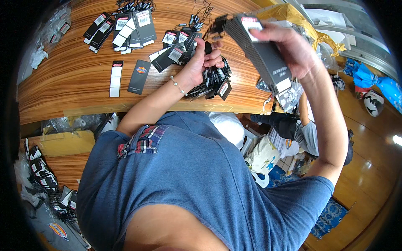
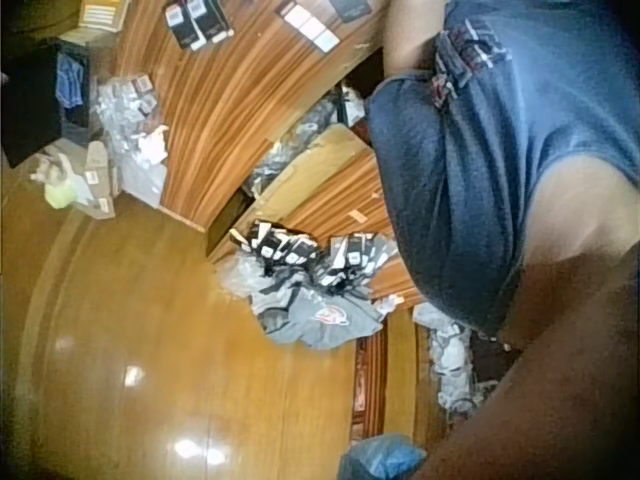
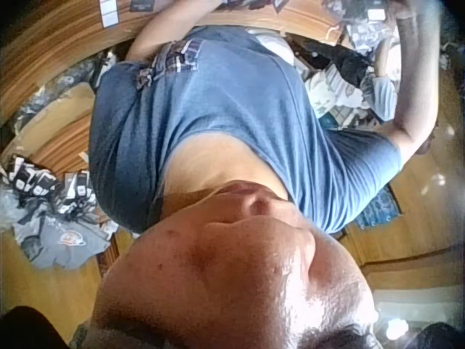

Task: The person organizes small black tags with attached cords on a wooden table. They pick up individual tags, separate them from a larger bundle, and arrange them into neat stacks. The person also moves a stack of tags to the side of the table.

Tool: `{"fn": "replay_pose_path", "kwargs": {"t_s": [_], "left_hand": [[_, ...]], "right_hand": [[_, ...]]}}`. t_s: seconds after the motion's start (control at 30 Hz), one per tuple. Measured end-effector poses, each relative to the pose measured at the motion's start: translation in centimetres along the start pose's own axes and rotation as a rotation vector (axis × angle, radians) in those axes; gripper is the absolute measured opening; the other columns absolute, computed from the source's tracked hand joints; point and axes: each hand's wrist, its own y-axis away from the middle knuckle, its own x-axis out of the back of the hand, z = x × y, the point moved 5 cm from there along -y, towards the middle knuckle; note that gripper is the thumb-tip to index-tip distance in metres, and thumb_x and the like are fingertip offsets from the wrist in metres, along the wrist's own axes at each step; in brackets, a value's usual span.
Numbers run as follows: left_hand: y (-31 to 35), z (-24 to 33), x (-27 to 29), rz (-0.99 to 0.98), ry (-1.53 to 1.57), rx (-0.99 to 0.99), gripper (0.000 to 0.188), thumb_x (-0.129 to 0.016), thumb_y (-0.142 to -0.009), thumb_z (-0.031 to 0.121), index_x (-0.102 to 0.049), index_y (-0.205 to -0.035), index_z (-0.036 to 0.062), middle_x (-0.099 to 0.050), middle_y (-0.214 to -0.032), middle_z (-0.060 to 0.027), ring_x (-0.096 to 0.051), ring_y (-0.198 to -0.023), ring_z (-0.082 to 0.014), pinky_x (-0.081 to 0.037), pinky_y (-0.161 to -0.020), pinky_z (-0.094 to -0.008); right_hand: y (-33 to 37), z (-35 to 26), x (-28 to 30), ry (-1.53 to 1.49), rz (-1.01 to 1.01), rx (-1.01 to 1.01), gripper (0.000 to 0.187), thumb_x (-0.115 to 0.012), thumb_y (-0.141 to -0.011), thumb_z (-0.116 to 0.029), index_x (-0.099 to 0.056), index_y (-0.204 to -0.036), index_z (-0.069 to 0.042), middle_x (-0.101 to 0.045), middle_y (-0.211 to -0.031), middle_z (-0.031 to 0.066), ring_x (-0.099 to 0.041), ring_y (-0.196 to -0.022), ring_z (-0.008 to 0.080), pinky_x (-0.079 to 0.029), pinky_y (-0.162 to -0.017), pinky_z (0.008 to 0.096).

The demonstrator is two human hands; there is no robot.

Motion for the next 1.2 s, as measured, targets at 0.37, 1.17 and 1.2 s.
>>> {"fn": "replay_pose_path", "kwargs": {"t_s": [0.37, 1.17, 1.2], "left_hand": [[0.6, 0.4, -0.2, 0.025, -0.082, -0.041, 0.073, -0.044, -0.062, 0.071, -0.051, -0.088, 0.0037, -0.018, -0.054, 0.0073, -0.021, -0.044, -0.0034, -0.034, -0.056, -0.0205], [0.1, 0.6, -0.9, 0.235, -0.685, -0.072, 0.034, -0.042, -0.089, 0.042, -0.050, -0.073, 0.0138, -0.045, -0.064, 0.0060, -0.043, -0.057, -0.0027, -0.035, -0.052, -0.0163], [0.0, 0.7, -1.3, 0.224, -0.755, -0.079, 0.035, -0.041, -0.089, 0.042, -0.050, -0.072, 0.0135, -0.045, -0.064, 0.0061, -0.042, -0.056, -0.0025, -0.034, -0.051, -0.0166]], "right_hand": [[-1.1, 2.3, -0.7, -0.041, 0.012, -0.098, 0.044, -0.065, -0.073, -0.022, -0.050, -0.106, 0.002, -0.059, -0.085, 0.0089, -0.059, -0.068, 0.0129, -0.051, -0.054, 0.0236], [4.7, 13.5, -2.4, -0.220, -0.046, -0.048, 0.068, -0.065, -0.071, -0.012, -0.031, -0.129, -0.002, -0.053, -0.107, 0.0074, -0.050, -0.096, 0.0148, -0.038, -0.085, 0.0253], [4.7, 14.0, -2.4, -0.251, -0.045, -0.026, 0.069, -0.065, -0.071, -0.012, -0.031, -0.130, -0.002, -0.052, -0.108, 0.0074, -0.049, -0.097, 0.0151, -0.037, -0.086, 0.0253]]}}
